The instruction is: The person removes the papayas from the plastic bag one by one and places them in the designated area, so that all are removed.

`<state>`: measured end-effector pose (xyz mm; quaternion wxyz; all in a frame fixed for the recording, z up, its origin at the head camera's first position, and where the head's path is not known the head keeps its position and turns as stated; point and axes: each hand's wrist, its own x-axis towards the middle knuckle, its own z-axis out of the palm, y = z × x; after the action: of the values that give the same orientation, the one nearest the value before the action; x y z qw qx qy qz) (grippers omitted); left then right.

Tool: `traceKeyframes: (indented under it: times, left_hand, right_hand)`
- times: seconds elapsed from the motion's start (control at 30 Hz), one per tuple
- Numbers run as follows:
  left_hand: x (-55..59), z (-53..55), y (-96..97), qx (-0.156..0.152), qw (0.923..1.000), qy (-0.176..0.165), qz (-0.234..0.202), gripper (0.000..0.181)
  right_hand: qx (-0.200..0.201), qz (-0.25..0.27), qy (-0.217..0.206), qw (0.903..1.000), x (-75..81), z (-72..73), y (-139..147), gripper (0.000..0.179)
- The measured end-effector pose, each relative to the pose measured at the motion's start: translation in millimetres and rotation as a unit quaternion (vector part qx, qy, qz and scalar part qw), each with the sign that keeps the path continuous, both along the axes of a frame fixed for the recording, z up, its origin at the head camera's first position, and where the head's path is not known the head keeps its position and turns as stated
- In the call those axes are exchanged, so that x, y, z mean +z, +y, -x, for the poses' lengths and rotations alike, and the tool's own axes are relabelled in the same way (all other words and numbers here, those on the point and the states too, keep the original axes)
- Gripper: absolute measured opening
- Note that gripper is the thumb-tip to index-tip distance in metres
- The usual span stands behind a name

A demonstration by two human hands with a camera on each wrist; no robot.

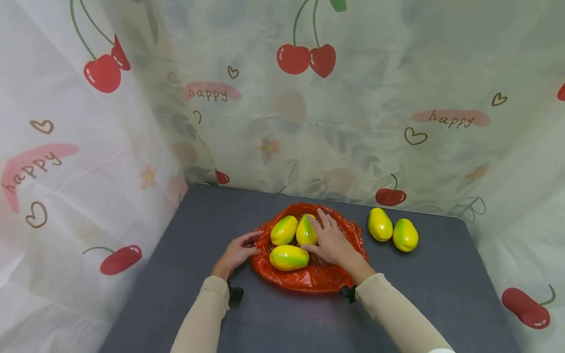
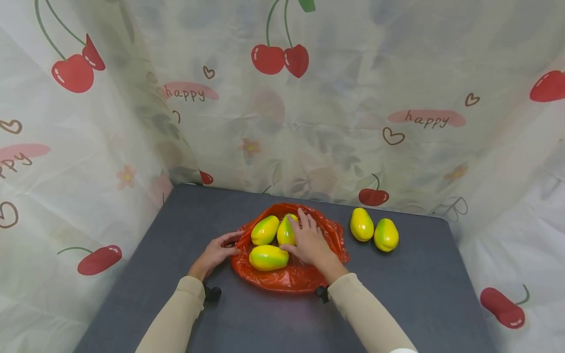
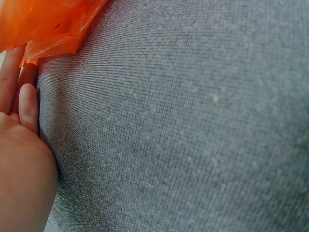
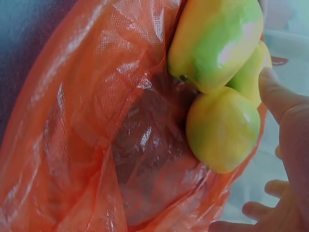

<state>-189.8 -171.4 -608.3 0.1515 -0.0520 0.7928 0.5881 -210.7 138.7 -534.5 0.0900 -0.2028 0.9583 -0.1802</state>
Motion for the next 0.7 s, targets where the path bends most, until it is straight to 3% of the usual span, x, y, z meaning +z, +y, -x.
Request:
traceKeyframes:
  times: [0.3, 0.7]
  left_hand:
    - [-2.4, 0.4, -0.9, 0.000, 1.0000, -0.003, 0.001, 0.052]
    - [-1.5, 0.6, 0.5, 0.001, 1.0000, -0.004, -0.004, 0.052]
  right_hand:
    - [-0.019, 0.022, -0.045, 0.9986, -2.1, 4.0, -10.7, 0.087]
    - [-0.039, 0.033, -0.063, 0.9967, -9.6, 10.4, -21.7, 0.087]
